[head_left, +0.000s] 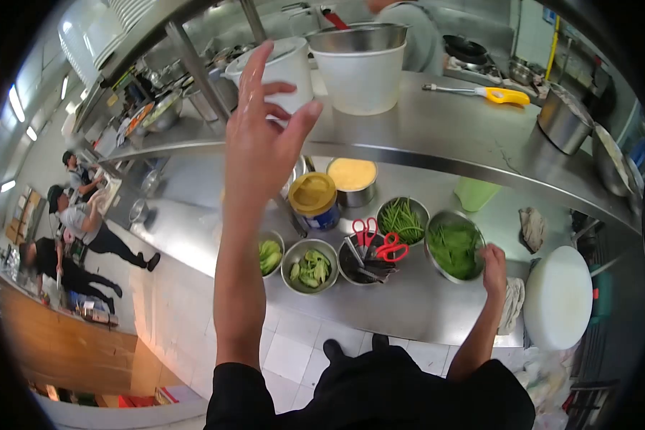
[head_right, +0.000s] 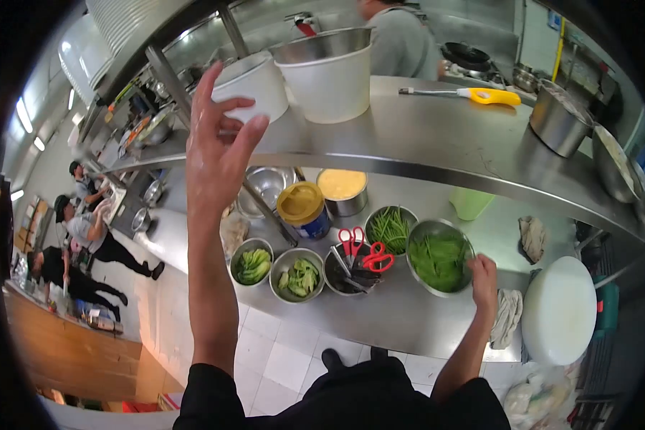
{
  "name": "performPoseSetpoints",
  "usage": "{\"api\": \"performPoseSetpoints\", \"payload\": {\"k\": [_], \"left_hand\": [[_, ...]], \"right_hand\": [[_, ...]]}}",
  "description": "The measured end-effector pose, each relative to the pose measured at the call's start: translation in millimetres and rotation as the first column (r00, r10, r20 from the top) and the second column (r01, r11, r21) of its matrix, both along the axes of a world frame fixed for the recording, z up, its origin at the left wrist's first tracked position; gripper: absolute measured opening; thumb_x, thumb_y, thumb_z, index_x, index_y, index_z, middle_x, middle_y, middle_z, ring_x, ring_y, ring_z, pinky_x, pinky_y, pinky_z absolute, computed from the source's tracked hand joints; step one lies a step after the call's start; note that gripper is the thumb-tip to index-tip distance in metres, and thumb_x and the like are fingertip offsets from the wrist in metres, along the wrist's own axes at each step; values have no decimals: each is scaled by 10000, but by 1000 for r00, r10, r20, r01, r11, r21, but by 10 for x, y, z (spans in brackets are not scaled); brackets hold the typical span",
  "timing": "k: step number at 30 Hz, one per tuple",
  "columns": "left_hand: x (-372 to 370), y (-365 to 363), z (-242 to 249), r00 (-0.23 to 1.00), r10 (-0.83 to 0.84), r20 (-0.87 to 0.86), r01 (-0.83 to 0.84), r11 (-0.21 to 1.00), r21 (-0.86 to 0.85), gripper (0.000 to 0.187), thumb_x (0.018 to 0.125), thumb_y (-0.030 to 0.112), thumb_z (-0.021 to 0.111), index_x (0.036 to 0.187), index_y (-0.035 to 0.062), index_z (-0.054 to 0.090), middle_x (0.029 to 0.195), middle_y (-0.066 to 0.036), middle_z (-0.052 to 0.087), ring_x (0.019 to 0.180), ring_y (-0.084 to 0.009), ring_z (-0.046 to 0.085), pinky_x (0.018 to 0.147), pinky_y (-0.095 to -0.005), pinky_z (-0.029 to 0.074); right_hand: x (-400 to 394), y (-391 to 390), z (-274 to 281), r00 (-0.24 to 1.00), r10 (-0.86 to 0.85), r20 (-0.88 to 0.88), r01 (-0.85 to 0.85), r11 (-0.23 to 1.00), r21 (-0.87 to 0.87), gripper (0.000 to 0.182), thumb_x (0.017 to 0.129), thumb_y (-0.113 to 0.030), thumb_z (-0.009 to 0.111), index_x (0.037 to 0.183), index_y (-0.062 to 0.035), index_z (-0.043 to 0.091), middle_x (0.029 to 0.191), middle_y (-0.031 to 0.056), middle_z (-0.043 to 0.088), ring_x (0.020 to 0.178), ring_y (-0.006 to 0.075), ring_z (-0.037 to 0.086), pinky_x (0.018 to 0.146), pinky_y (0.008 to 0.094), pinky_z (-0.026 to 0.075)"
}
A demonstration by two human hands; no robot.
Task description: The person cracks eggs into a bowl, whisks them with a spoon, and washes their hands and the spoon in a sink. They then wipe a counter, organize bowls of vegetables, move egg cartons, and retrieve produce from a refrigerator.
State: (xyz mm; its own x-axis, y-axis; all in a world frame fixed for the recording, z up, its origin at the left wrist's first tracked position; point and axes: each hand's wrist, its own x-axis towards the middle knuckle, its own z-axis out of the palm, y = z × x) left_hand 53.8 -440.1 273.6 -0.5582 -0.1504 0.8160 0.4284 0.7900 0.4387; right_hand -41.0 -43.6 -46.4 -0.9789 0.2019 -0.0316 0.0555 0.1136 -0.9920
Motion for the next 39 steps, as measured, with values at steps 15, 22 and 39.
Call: {"api": "performPoseSetpoints", "payload": {"k": [15, 22, 39], "left_hand": [[-833, -282, 535, 998, 3, 65, 11, 976, -219, 397, 701, 304, 756, 922, 12, 603, 815, -111, 625, 726, -205, 603, 650, -323, 467], [-816, -314, 541, 961, -236, -145, 244, 969, 41, 303, 655, 189, 783, 827, 16, 602, 756, -71, 590, 665, -151, 562, 589, -283, 450], [1102, -978, -255, 890, -447, -93, 447, 811, 377, 260, 571, -26, 692, 814, -9, 602, 1114, -165, 574, 938, -188, 572, 755, -295, 479]], "right_hand": [[1432, 52, 544, 999, 18, -46, -6, 965, 262, 209, 733, -104, 508, 585, -39, 375, 539, -31, 340, 529, 70, 327, 456, 275, 270], [1405, -17, 880, 995, 19, -97, 14, 944, 328, 184, 710, -82, 506, 585, -39, 378, 544, -20, 338, 545, 78, 339, 472, 279, 279], [-3, -1055, 4268, 859, 331, -391, -176, 908, 381, 408, 748, -185, 441, 1122, -56, 543, 812, 90, 554, 476, 143, 490, 427, 266, 402]]}}
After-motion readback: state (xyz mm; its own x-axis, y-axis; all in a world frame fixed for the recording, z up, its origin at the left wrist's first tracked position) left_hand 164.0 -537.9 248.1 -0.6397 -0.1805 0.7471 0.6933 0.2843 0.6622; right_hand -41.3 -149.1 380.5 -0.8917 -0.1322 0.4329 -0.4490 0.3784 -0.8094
